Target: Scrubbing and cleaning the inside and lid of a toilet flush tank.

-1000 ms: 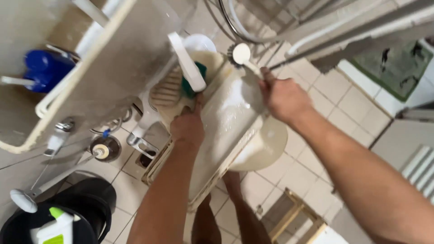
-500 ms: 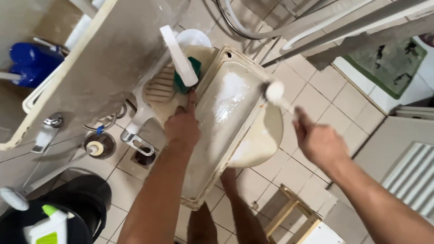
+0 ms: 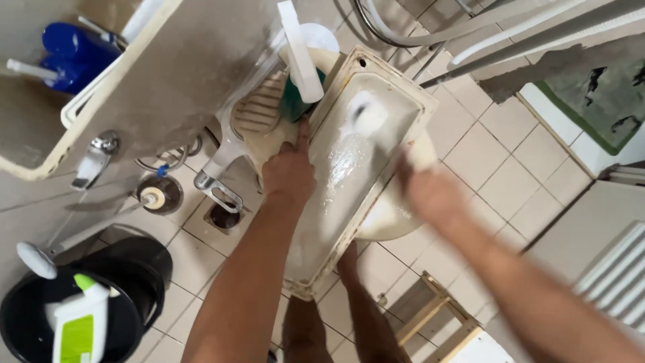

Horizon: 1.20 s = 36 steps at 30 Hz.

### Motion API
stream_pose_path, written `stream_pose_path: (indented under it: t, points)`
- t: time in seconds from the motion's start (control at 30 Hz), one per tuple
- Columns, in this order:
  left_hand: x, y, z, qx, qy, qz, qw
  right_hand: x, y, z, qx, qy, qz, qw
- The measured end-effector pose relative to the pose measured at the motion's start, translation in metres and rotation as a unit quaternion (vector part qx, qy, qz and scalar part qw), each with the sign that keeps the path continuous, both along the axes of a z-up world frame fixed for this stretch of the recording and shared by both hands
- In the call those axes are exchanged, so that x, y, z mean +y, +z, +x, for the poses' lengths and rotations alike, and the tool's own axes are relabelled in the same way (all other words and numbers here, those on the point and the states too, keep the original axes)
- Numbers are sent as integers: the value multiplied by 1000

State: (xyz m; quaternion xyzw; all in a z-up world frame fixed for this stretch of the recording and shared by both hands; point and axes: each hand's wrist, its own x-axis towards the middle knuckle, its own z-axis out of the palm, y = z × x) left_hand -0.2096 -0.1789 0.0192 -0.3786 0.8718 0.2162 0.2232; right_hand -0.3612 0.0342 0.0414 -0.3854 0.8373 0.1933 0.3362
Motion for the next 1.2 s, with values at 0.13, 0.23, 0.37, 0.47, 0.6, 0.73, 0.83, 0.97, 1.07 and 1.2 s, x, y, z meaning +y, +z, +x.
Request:
stream_pose_path:
  t: [0.13, 0.23, 0.37, 0.47, 0.6, 0.73, 0.83, 0.97, 1.07, 1.2]
  points:
    - [2, -14, 0, -12, 5, -4, 1000, 51, 24, 111, -122, 174, -17, 977]
    - [-2, 19, 10, 31, 17, 29, 999, 62, 37, 135, -147, 139, 3, 979]
    - [19, -9, 106, 307, 131, 62, 940, 63, -24, 49, -117, 181, 97, 972]
    - [62, -54, 188, 330, 340, -59, 878, -8, 46, 18, 7, 1, 16, 1000]
    - [115, -65, 213, 348, 726, 403, 434, -5, -2, 65, 9, -142, -103, 984]
    - [132, -44, 184, 375, 794, 411, 243, -11, 26, 162, -112, -201, -101, 968]
    - [132, -45, 185, 421, 761, 427, 248, 28, 9, 220, -174, -208, -240, 932]
    - [123, -42, 178, 404, 764, 444, 238, 39, 32, 246, -138, -144, -269, 942]
    - [124, -50, 179, 423, 746, 449, 251, 40, 54, 221, -208, -100, -142, 963]
    - [120, -42, 174, 451, 723, 443, 279, 79, 43, 131, -165, 45, 147, 974]
